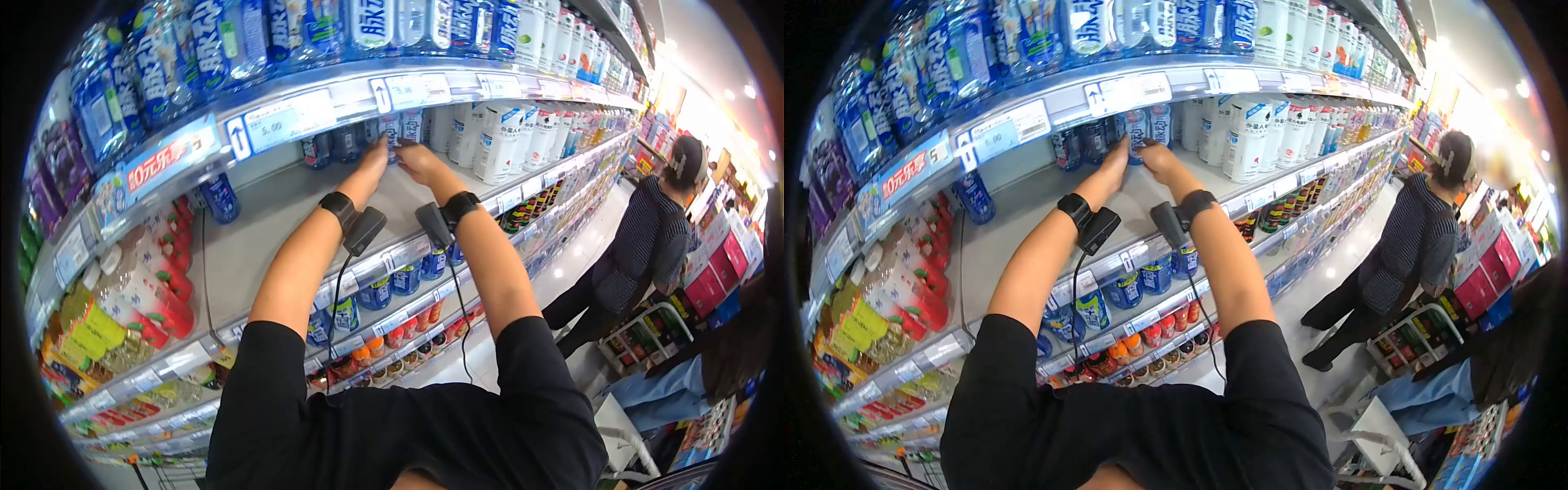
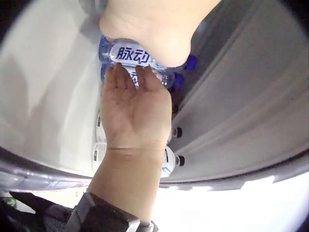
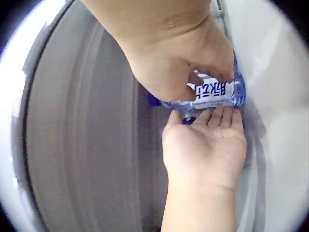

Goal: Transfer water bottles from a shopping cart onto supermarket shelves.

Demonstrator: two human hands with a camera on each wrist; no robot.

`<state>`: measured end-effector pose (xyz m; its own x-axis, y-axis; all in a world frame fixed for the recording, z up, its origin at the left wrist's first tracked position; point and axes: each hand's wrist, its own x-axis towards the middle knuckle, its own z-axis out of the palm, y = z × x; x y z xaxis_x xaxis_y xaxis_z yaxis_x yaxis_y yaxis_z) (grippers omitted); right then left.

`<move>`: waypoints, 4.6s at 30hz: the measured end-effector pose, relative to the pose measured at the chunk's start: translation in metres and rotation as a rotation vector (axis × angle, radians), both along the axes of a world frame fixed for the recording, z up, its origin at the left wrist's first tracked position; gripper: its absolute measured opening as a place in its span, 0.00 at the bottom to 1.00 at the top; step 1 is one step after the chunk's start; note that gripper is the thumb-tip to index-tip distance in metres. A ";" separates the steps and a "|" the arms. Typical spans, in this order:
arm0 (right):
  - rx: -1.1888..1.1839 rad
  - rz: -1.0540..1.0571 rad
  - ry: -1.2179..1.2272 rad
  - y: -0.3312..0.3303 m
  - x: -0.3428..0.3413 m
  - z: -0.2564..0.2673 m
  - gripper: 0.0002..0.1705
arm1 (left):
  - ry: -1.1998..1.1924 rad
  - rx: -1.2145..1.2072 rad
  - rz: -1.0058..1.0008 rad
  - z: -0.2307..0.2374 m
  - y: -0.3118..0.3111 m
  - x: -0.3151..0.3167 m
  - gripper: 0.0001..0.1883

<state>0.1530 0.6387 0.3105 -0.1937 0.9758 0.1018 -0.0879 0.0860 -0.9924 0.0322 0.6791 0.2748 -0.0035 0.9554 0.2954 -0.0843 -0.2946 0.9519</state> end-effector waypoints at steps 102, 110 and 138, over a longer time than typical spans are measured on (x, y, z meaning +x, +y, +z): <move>-0.021 0.939 0.327 -0.905 -0.209 -0.128 0.52 | -0.475 -0.037 0.028 -0.041 -0.995 -0.245 0.22; 0.075 0.806 0.208 -0.929 -0.248 -0.103 0.50 | -0.382 -0.047 0.120 -0.052 -1.007 -0.288 0.25; -0.097 0.541 0.361 -0.763 0.022 -0.132 0.42 | -0.193 0.045 -0.260 -0.080 -0.773 -0.022 0.38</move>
<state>0.1746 -0.1247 0.1782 -0.6300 0.7581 0.1687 -0.4225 -0.1522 -0.8935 0.0104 -0.0938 0.1947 0.1792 0.9176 0.3547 -0.3401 -0.2805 0.8976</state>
